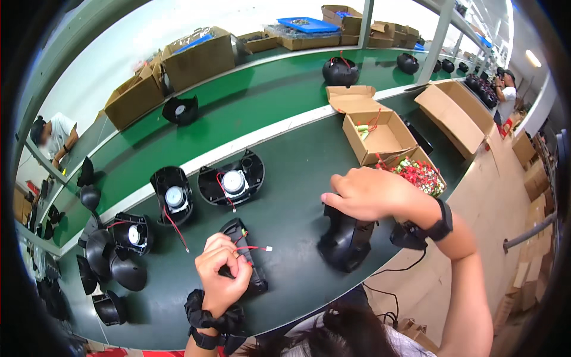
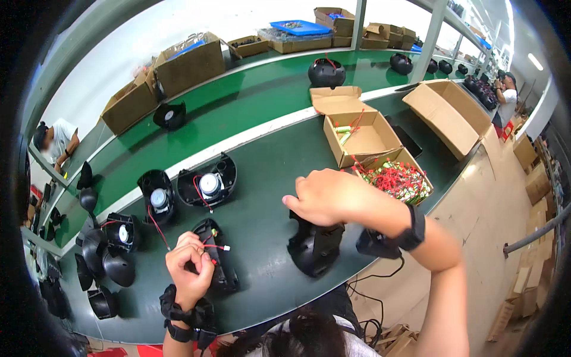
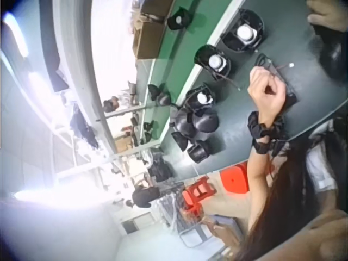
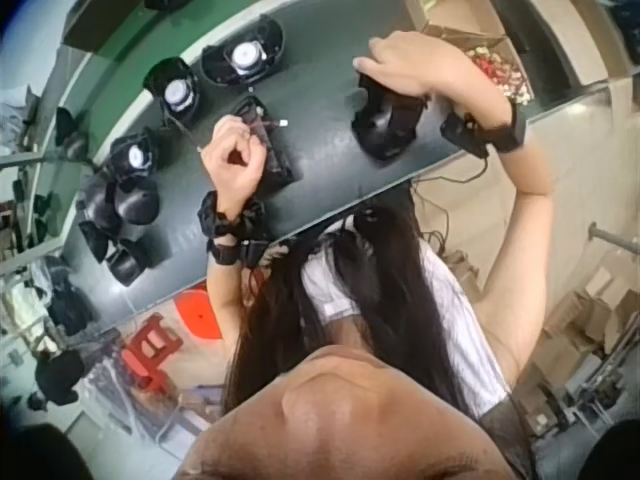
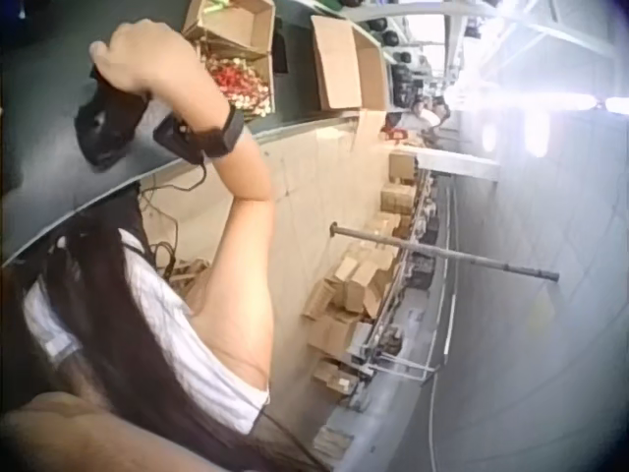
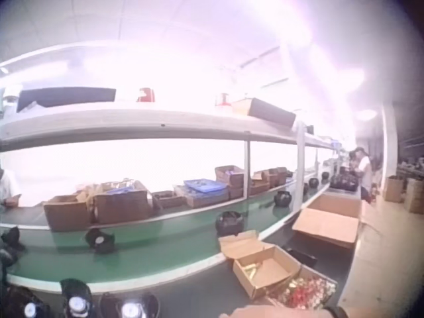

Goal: The person is seen inserting batteries and connecting wires inside plastic speaker housing on an assembly line.

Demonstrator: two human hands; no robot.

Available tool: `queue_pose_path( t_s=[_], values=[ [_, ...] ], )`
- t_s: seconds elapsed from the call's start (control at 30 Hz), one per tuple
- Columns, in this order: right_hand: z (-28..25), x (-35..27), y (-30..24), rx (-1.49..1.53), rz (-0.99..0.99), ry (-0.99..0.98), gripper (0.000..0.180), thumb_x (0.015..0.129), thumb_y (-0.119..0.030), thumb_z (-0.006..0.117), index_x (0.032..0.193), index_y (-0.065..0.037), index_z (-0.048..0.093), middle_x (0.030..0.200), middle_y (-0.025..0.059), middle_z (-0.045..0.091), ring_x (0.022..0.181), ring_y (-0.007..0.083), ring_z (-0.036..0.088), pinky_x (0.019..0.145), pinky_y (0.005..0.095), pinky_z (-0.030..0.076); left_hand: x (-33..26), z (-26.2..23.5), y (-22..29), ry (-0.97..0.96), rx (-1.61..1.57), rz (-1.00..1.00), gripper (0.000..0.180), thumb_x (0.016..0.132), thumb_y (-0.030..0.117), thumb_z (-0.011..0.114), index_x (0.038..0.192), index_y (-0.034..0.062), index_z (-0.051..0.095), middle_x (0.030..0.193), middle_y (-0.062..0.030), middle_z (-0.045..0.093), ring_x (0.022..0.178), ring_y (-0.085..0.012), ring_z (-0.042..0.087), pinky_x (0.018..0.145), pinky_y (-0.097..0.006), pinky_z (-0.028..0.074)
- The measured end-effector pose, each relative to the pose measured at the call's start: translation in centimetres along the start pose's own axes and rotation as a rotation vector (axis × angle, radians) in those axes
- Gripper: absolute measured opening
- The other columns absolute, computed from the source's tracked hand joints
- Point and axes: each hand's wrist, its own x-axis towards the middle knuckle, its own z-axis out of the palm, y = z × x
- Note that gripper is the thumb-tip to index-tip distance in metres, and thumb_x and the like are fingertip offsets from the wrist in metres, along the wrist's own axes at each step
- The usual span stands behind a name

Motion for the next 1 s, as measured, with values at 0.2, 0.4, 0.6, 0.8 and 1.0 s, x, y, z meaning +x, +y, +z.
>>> queue_pose_path(
  t_s=[0.2, 0.4, 0.6, 0.8, 1.0],
  values=[
    [0.8, 6.8, 0.8, 0.873, 0.124, -0.621, 0.082, 0.092, -0.067, 0.027, 0.132, 0.004, 0.036, 0.132, 0.0331, 0.041, 0.069, 0.0349, 0.068, 0.059, 0.0398, 0.058, 0.6, 3.2, 0.3, -0.132, -0.157, 0.075, 0.027, 0.06, -0.011, 0.053, 0.05, 0.0058, 0.035, 0.055, -0.005, 0.047, 0.055, -0.0206, 0.049, 0.074, -0.036, 0.045],
    [4.6, 5.1, 1.3, 1.04, -0.515, -0.435, 0.088, 0.074, -0.046, 0.077, 0.135, 0.002, 0.034, 0.129, 0.0216, 0.046, 0.085, 0.0197, 0.058, 0.073, 0.0294, 0.048, 0.8, 2.5, 0.0, -0.108, -0.157, 0.051, 0.027, 0.058, -0.01, 0.057, 0.05, 0.0062, 0.036, 0.051, -0.0054, 0.045, 0.053, -0.0212, 0.048, 0.07, -0.035, 0.046],
    [10.3, 1.7, -0.9, 0.783, -0.341, 0.294, 0.059, 0.08, -0.041, 0.067, 0.119, 0.0, 0.05, 0.107, 0.0183, 0.057, 0.093, 0.0312, 0.056, 0.082, 0.0394, 0.045, 0.7, 3.3, 0.0, -0.13, -0.163, 0.073, 0.028, 0.058, -0.009, 0.058, 0.05, 0.0077, 0.037, 0.052, -0.0039, 0.047, 0.054, -0.0201, 0.049, 0.07, -0.035, 0.046],
    [12.8, 2.9, -2.1, 1.079, -0.355, 0.445, 0.048, 0.086, -0.032, 0.062, 0.12, -0.001, 0.05, 0.107, 0.0163, 0.057, 0.098, 0.0294, 0.054, 0.088, 0.038, 0.042, 1.1, 3.3, 0.5, -0.202, -0.14, 0.037, 0.029, 0.057, -0.008, 0.059, 0.05, 0.0087, 0.037, 0.052, -0.0038, 0.047, 0.054, -0.0195, 0.049, 0.073, -0.035, 0.046],
    [12.3, 3.6, -1.5, 1.056, -0.468, 0.377, 0.046, 0.089, -0.025, 0.058, 0.125, 0.001, 0.047, 0.128, 0.0181, 0.049, 0.124, 0.0301, 0.044, 0.103, 0.0387, 0.034, 1.3, 3.3, 0.5, -0.262, -0.117, 0.018, 0.03, 0.054, -0.007, 0.06, 0.049, 0.0095, 0.035, 0.051, -0.0031, 0.046, 0.053, -0.0189, 0.049, 0.074, -0.035, 0.047]
  ],
)
